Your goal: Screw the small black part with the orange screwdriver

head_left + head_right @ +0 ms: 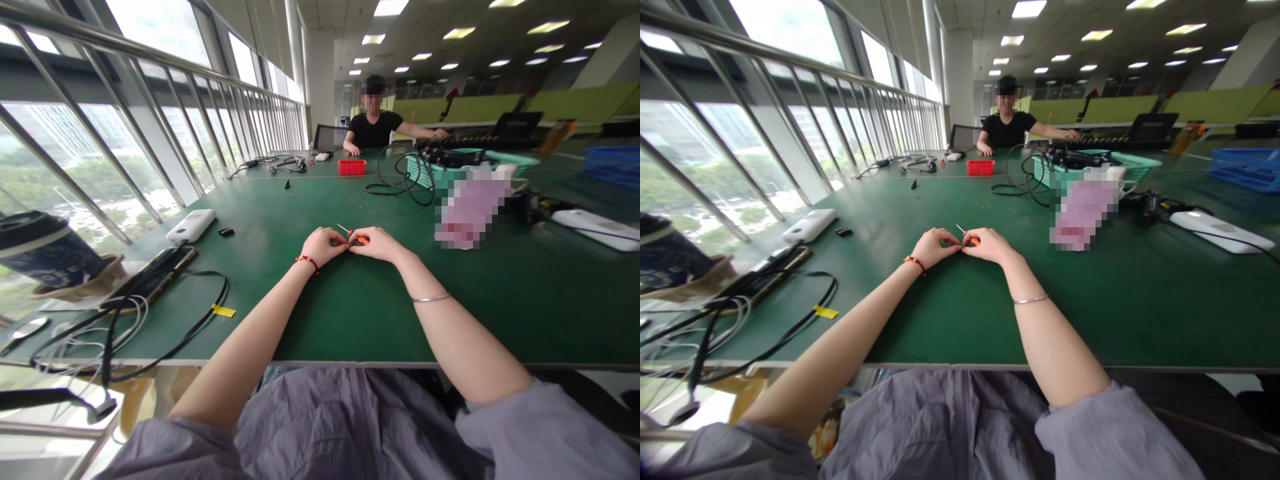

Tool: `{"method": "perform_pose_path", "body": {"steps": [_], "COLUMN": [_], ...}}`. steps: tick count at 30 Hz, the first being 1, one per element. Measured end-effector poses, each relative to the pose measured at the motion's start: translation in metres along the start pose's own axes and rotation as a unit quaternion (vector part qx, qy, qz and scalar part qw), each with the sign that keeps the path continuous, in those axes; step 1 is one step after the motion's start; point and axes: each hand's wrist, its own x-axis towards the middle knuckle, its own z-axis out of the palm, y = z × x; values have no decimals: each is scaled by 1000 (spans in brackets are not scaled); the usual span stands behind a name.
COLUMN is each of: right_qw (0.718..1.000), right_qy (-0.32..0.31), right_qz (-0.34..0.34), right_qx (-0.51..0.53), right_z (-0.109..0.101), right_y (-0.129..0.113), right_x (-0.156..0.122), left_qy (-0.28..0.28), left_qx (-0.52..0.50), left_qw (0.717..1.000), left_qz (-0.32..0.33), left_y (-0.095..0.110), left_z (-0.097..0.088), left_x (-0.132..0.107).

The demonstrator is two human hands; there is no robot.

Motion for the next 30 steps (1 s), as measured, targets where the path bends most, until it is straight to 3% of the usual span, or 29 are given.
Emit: {"method": "perform_pose_path", "body": {"steps": [15, 22, 25, 30], "right_qw": [999, 991, 987, 988], "right_qy": [28, 125, 149, 133], "right_qz": [-17, 33, 55, 69], "right_qx": [37, 33, 29, 22], "right_z": [1, -7, -9, -9], "right_y": [2, -2, 0, 5], "right_x": [2, -1, -2, -2], "left_qy": [27, 66, 45, -5], "left_qx": [49, 58, 68, 89], "left_qw": [998, 996, 997, 996], "left_qz": [14, 6, 5, -14], "left_y": [5, 20, 26, 27], "left_z": [-5, -6, -3, -1], "left_x": [-2, -11, -15, -16]}}
